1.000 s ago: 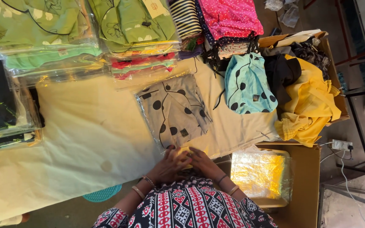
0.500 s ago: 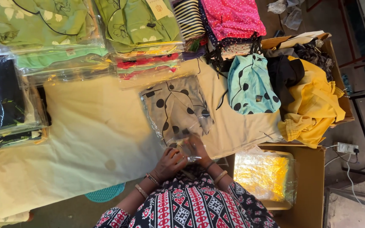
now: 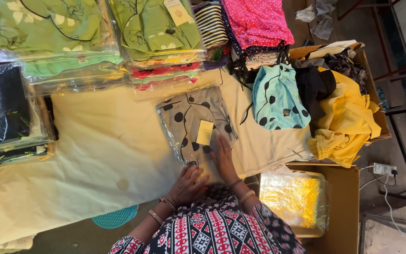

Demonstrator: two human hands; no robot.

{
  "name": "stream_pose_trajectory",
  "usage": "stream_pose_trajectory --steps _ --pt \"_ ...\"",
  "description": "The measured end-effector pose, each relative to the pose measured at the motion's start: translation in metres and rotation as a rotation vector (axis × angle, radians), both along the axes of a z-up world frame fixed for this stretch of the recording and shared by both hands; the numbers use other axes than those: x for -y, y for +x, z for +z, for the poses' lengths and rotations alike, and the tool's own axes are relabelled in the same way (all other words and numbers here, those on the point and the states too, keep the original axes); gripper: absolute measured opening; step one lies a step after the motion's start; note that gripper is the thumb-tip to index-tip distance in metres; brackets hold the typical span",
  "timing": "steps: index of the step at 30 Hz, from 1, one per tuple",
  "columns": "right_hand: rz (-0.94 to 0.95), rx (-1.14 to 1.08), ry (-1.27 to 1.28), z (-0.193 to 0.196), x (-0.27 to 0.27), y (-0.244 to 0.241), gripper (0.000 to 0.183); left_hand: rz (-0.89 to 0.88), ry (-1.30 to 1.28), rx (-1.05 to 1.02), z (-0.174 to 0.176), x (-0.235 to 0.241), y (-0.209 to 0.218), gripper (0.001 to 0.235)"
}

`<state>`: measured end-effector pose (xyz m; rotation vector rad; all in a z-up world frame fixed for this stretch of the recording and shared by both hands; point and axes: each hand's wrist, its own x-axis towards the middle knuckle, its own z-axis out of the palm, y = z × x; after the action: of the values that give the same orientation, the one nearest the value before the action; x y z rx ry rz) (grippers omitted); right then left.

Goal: The person places various folded garments into clear plastic bags on a table. They handle items with different patterns, including green, grey, and blue designs, folding them neatly before sealing the bags. The person also packs a brown folded item and a pink polka-dotted garment.

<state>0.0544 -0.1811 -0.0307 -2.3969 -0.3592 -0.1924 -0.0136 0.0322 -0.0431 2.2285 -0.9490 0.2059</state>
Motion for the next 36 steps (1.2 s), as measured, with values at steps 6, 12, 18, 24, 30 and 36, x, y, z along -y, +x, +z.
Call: stream_pose_trajectory --steps 6,12,18,24,30,36 --pt "-0.057 -0.184 -0.092 -0.018 0.073 -0.088 0.055 0.051 0.377 -0.163 0.005 -0.016 0.010 0.067" --pt "-0.599 -0.433 0.123 -0.052 0.160 -0.146 0.021 0.090 0.128 -0.241 -0.059 -0.047 -0.025 0.045" --pt "-0.441 -0.118 0.306 -0.016 0.135 -0.042 0.033 0.852 -0.818 -1.053 -0.059 -0.020 -0.014 0.039" --pt "-0.350 -0.450 0.239 -0.064 0.129 0.028 0.067 0.657 -0.919 -1.502 -0.080 -0.016 -0.007 0.025" --pt "-0.117 -1.057 0.371 -0.071 0.166 0.039 0.036 0.554 -0.940 -1.465 -0.104 -0.044 -0.015 0.016" --pt "-0.051 -1.154 0.512 -0.021 0.148 0.051 0.012 0.452 -1.009 -1.201 -0.064 -0.075 0.018 0.012"
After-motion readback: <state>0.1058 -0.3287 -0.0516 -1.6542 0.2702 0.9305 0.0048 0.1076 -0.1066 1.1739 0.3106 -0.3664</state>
